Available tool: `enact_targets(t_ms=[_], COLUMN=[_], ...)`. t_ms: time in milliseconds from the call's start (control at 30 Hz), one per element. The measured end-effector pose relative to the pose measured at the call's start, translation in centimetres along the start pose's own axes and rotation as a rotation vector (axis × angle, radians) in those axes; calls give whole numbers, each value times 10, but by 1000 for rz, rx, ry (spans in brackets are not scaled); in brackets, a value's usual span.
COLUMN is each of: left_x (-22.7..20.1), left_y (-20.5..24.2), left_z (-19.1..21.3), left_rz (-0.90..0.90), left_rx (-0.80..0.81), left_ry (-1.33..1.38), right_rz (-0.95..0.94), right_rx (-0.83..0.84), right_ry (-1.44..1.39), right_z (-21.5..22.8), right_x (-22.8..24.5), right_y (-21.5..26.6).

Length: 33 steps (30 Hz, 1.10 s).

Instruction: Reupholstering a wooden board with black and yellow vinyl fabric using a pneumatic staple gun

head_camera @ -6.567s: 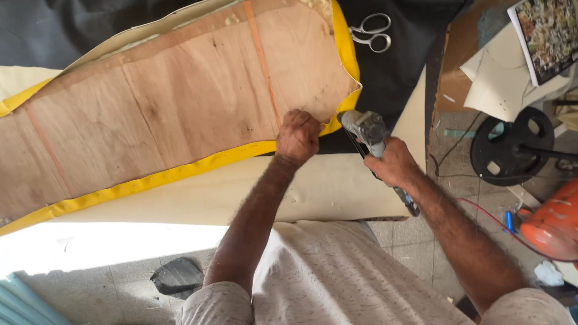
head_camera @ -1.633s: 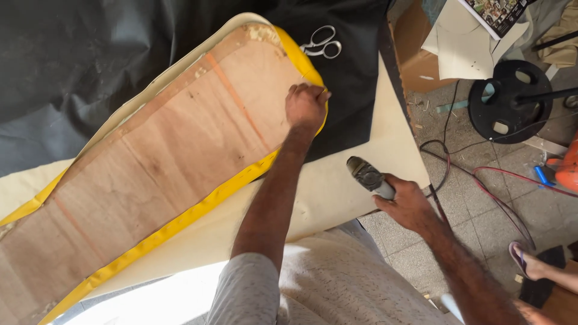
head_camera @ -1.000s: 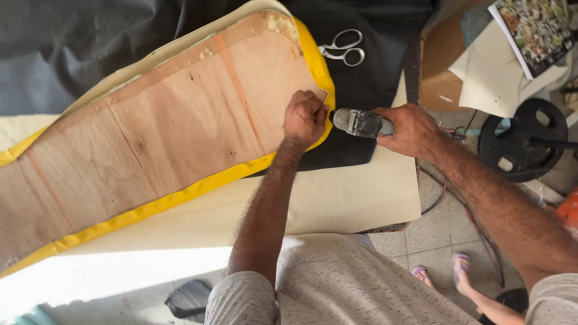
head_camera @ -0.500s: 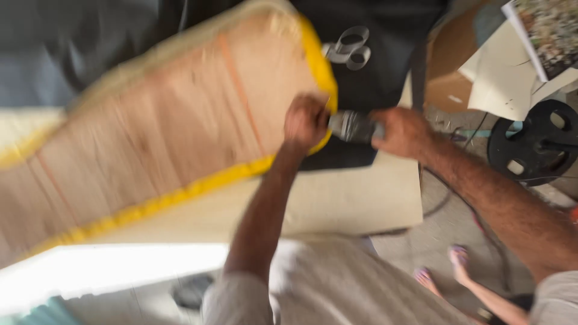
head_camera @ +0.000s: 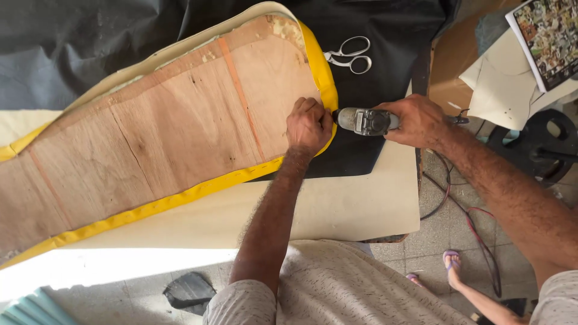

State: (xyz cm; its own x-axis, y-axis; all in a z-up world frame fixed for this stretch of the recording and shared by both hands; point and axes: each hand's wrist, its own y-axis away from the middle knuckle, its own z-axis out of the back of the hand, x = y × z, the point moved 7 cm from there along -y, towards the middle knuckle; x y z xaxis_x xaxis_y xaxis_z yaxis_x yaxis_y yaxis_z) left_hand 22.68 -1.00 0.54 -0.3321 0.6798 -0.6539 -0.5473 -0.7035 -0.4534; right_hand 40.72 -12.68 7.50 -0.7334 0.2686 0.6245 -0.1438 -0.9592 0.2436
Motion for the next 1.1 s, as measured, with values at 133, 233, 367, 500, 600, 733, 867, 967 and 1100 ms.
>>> enact_targets(t_ms=[133,233,367,500,600,733,867,967,1100], left_x=[5,-1,-6,-14,-9,-9,-8,-13,-1], left_y=[-1,7,-4,-6,-7,-5,-9,-1,-3], left_z=[-2,-1,0,12,9,11,11,13,5], left_rz=[21,-16,-34,-30,-37,-41,-19,-12,-35], left_rx=[-16,-6,-78,-92,-106,-140,-122,-108,-111], left_ry=[14,10,-41,-83,-70,-59,-66,-63,-64], right_rz=[29,-34,14,34,69,-65,-4,-37,-73], right_rx=[67,87,90,130,62,113,115,115,139], right_ry=[18,112,92,90,175,237,280,372,176], right_z=[-9,-25,-8,0,6,-1,1,-10,8], right_x=[-5,-37,-24,-47,-32,-25,-32,-46,-22], right_y=[-11,-7,-15,-26,-43,-54,-80,-75,-34])
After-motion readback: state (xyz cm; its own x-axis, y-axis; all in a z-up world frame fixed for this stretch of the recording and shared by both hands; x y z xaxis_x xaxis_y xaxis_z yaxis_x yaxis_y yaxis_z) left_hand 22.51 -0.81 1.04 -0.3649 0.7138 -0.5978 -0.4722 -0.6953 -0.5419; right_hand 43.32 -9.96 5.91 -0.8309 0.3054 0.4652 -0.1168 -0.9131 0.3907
